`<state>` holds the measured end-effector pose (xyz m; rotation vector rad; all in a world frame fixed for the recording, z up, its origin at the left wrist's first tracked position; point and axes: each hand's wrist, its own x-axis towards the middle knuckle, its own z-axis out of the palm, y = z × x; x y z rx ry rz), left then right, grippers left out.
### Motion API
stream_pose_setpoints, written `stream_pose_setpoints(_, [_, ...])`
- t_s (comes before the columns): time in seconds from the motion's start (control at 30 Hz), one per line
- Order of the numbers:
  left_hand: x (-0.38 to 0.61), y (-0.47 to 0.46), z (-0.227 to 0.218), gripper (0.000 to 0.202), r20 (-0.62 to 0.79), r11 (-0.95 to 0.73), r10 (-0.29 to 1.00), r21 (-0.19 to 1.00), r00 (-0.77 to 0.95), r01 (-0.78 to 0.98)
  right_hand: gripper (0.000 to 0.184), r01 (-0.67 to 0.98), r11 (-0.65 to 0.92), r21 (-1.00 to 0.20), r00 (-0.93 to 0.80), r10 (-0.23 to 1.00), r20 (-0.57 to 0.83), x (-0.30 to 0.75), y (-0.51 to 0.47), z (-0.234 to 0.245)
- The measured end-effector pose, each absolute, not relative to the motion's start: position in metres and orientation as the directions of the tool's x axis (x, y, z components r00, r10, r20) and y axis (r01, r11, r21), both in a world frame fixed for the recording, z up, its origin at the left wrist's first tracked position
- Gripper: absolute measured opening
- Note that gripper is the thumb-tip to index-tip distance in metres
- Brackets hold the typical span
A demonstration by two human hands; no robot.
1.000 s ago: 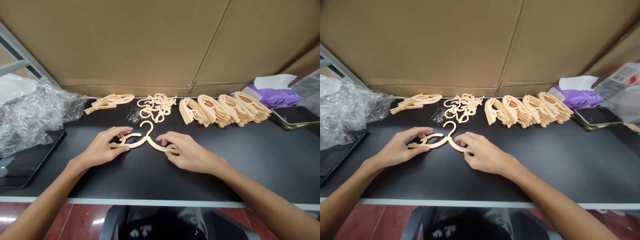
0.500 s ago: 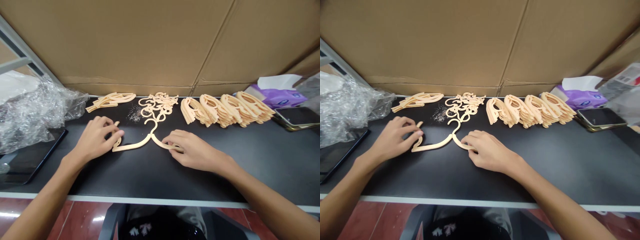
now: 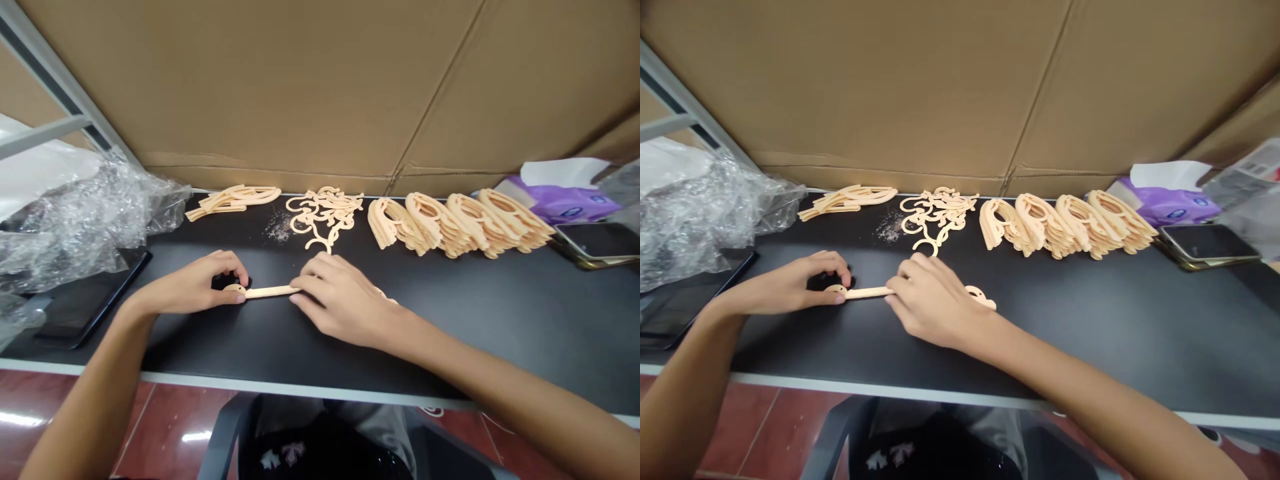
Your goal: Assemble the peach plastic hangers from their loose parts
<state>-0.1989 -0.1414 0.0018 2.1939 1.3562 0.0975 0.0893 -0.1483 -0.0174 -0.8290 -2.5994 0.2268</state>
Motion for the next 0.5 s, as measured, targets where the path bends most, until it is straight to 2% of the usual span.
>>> stream_pose_setpoints(0.13, [-0.197,-0.14,0.0,0.034,-0.196,-0.354,0.84,0.51,0.506,0.784,0.025,0.533,0.824,-0.192,-0.805,0.564,0.183,0.046,-0.146,-0.014])
stream_pose_setpoints(0.2, [-0.195,-0.141,0.002,0.033,-0.188,-0.338,0.854,0.508,0.484,0.792,0.027,0.546,0.822,-0.162,-0.805,0.569,0.168,0.034,-0.142,-0.018])
stream_pose_setpoints(0.37, [-0.192,-0.145,0.006,0.03,-0.269,-0.211,0.864,0.576,0.426,0.79,0.027,0.534,0.834,-0.139,-0.793,0.551,0.26,0.03,-0.139,-0.034])
stream_pose_setpoints(0.5, [-0.191,-0.146,0.006,0.027,-0.256,-0.176,0.879,0.609,0.402,0.774,0.024,0.5,0.852,-0.155,-0.781,0.521,0.344,0.03,-0.143,-0.044])
